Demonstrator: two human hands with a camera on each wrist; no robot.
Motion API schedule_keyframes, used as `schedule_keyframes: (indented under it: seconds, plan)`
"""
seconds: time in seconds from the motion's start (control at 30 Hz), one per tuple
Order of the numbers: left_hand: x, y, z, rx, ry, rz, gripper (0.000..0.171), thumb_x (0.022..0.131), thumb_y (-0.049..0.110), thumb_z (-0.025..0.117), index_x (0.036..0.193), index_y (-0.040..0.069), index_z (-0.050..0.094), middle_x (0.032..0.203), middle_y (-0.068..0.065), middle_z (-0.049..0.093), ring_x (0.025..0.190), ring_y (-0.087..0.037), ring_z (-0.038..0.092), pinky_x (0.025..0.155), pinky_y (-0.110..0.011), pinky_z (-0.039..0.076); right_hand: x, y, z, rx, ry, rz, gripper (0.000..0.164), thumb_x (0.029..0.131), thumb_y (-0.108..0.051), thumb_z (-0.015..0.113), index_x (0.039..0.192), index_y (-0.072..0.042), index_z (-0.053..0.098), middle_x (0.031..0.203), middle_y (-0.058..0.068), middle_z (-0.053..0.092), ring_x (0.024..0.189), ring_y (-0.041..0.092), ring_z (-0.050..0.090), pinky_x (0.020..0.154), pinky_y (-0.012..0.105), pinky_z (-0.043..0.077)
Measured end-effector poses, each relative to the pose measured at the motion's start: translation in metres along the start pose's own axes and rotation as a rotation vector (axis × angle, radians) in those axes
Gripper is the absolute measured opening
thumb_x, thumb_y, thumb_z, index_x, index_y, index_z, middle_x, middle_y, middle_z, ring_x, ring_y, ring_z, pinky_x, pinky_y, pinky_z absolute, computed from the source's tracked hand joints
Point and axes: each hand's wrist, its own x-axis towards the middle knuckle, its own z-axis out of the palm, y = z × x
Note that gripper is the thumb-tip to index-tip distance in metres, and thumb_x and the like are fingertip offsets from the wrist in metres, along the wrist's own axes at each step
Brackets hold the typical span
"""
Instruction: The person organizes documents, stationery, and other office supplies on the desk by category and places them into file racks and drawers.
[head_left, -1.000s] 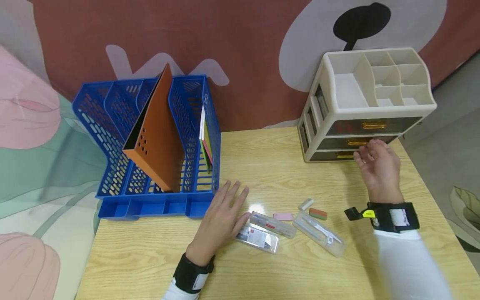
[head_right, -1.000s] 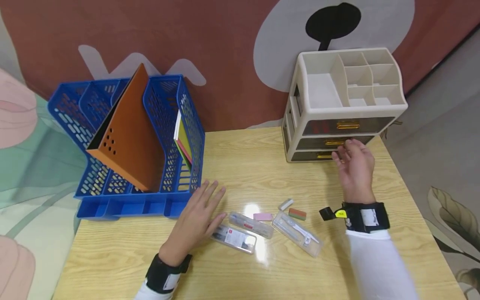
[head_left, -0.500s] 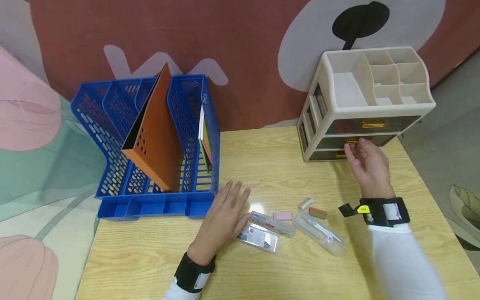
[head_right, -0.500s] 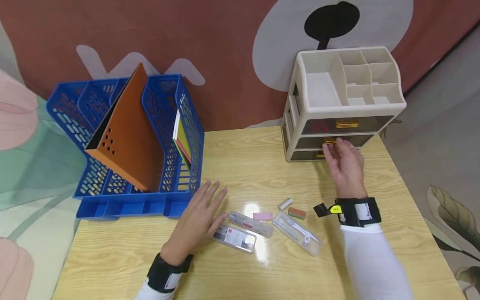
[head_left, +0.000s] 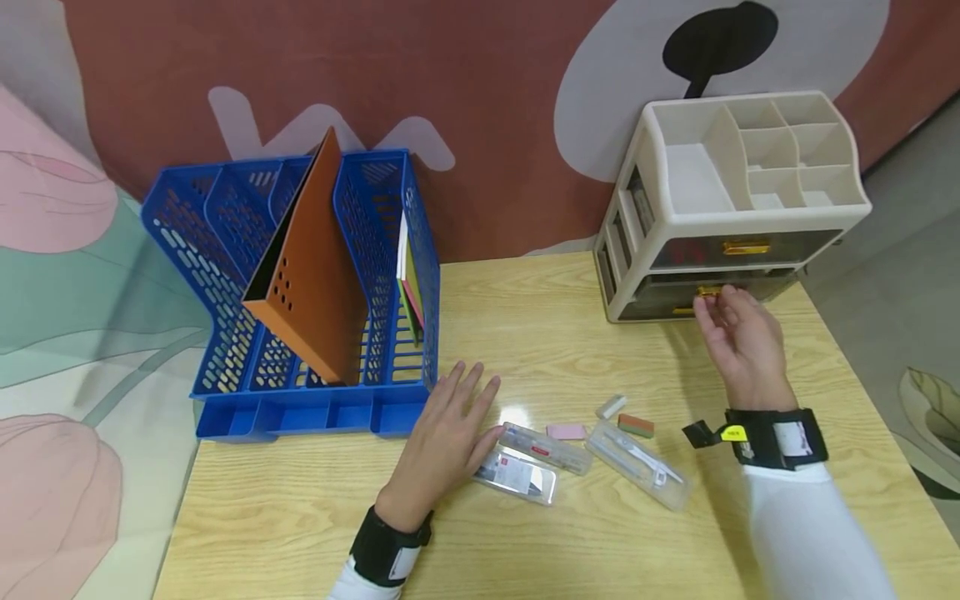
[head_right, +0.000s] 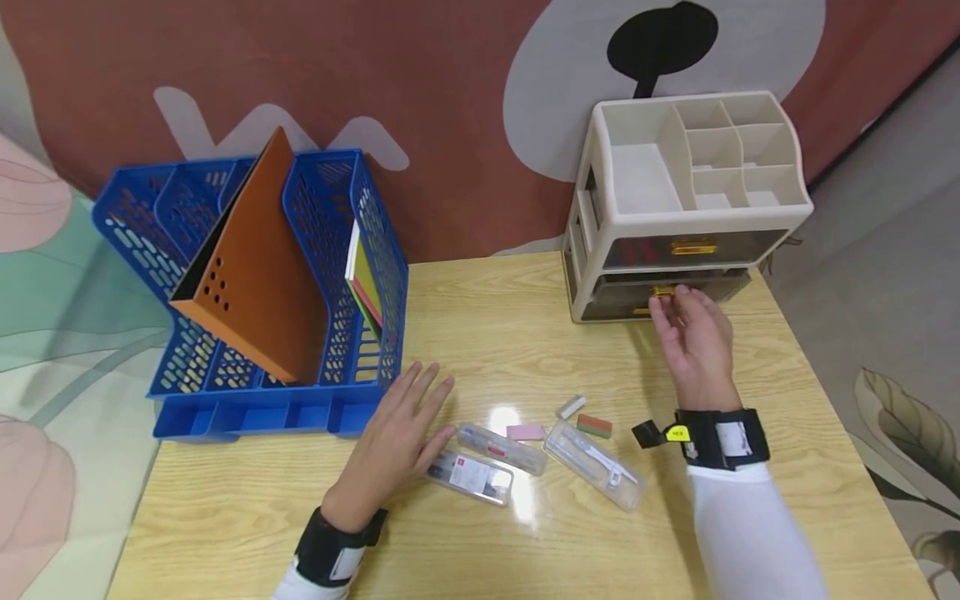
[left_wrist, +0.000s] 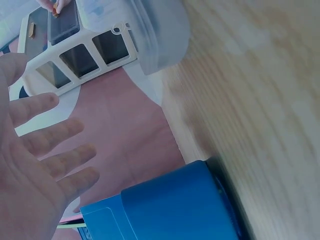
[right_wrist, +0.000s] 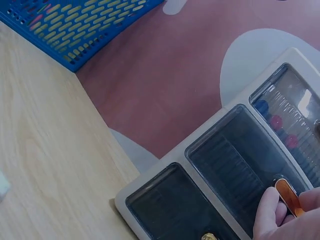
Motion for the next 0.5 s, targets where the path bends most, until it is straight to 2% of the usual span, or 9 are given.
schedule_keyframes:
  seconds: [0.2,0.33,0.5]
  plan:
    - [-0.002,0.002,0.001,-0.001,0.016,0.005,0.06,0.1,0.041,0.066,0.149,0.01,0.055,0.156,-0.02,0.05,0.148,-0.041,0.043,0.117,-0.056,0.042,-0.013,-0.003,-0.01,0.005,-0.054,0.014,0.014,0.099,0.0,0.064,0.111,-0.005,0.058,0.115,0.006,0.055,0.112,0.016,0.054,0.104,0.028,0.054]
    - [-0.002,0.002,0.001,-0.002,0.01,0.003,0.06,0.099,0.042,0.066,0.149,0.01,0.055,0.155,-0.019,0.051,0.146,-0.042,0.044,0.117,-0.057,0.042,-0.02,-0.003,-0.016,-0.003,-0.072,0.012,0.015,0.099,-0.001,0.065,0.111,-0.005,0.057,0.116,0.006,0.055,0.112,0.016,0.056,0.104,0.028,0.055]
    - [-0.001,0.003,0.001,0.0,0.016,0.011,0.061,0.099,0.043,0.067,0.148,0.01,0.056,0.155,-0.02,0.051,0.146,-0.043,0.045,0.116,-0.057,0.042,-0.031,-0.003,-0.025,0.015,-0.1,0.021,0.016,0.102,-0.001,0.06,0.117,-0.006,0.056,0.121,0.006,0.055,0.113,0.017,0.056,0.106,0.028,0.054]
